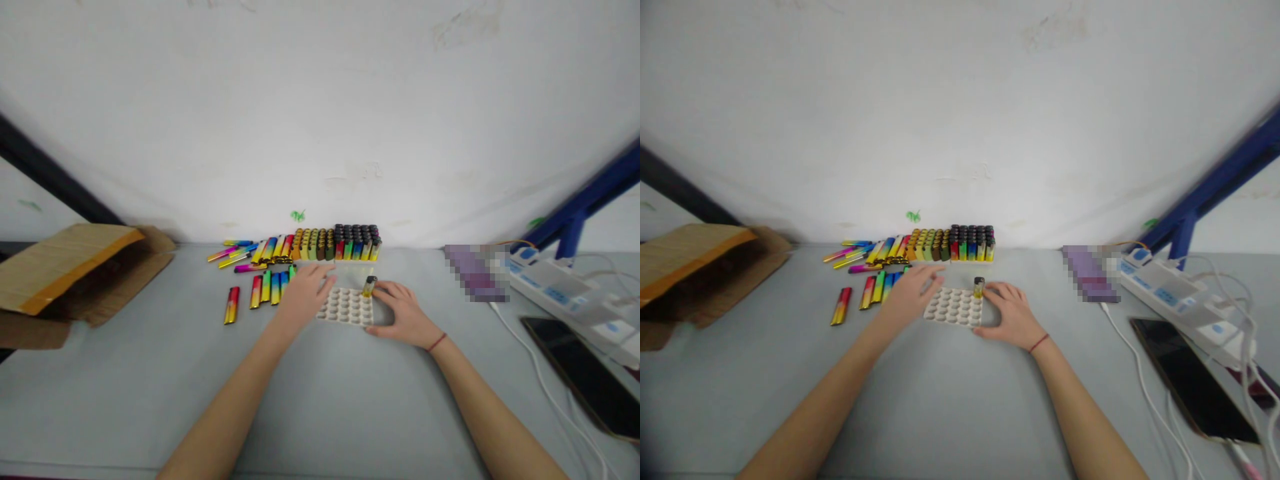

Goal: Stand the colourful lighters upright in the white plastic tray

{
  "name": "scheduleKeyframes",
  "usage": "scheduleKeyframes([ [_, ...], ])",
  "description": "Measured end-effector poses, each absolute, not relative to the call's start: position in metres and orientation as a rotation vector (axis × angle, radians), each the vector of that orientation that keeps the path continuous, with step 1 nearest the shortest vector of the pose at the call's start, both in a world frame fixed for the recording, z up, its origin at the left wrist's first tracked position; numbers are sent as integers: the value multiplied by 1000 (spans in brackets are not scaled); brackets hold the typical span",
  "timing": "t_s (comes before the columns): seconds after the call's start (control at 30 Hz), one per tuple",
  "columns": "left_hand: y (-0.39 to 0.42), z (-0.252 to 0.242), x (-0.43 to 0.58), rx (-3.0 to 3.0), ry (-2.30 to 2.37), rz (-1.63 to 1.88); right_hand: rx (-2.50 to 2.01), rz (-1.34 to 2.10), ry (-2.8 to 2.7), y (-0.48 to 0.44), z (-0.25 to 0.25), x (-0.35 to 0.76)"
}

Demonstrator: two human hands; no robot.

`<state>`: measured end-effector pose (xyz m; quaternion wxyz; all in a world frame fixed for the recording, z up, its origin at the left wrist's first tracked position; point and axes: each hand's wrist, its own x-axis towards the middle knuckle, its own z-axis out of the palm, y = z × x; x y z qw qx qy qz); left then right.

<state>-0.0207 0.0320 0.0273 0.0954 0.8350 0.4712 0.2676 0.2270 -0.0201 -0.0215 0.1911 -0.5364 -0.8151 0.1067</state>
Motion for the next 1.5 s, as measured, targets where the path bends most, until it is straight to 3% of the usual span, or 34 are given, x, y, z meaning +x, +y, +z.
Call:
scheduleKeyframes([
  [0.13,49,38,-106,2213,2117,811,-1513,292,-2291,-21,-22,228],
  [0.23,56,32,-161,1820,2442,504,-1512,268,-2295,-21,-23,228],
  [0.37,56,24,-188,1531,2340,168,-1510,244,-2300,-22,-24,229],
  [0.5,53,28,-179,1563,2228,46,-1499,239,-2302,-23,-24,229],
  [0.6,52,30,-173,1564,2326,211,-1507,235,-2297,-23,-25,229],
  [0.7,52,32,-169,1469,2309,602,-1508,234,-2295,-24,-25,229],
  [0.87,51,40,-139,1195,1752,1202,-1498,223,-2293,-25,-25,230],
  [1.2,35,34,-45,700,1010,1268,-1507,198,-2295,-26,-26,230],
  [1.5,25,35,-36,570,993,1224,-1499,192,-2289,-27,-27,231],
])
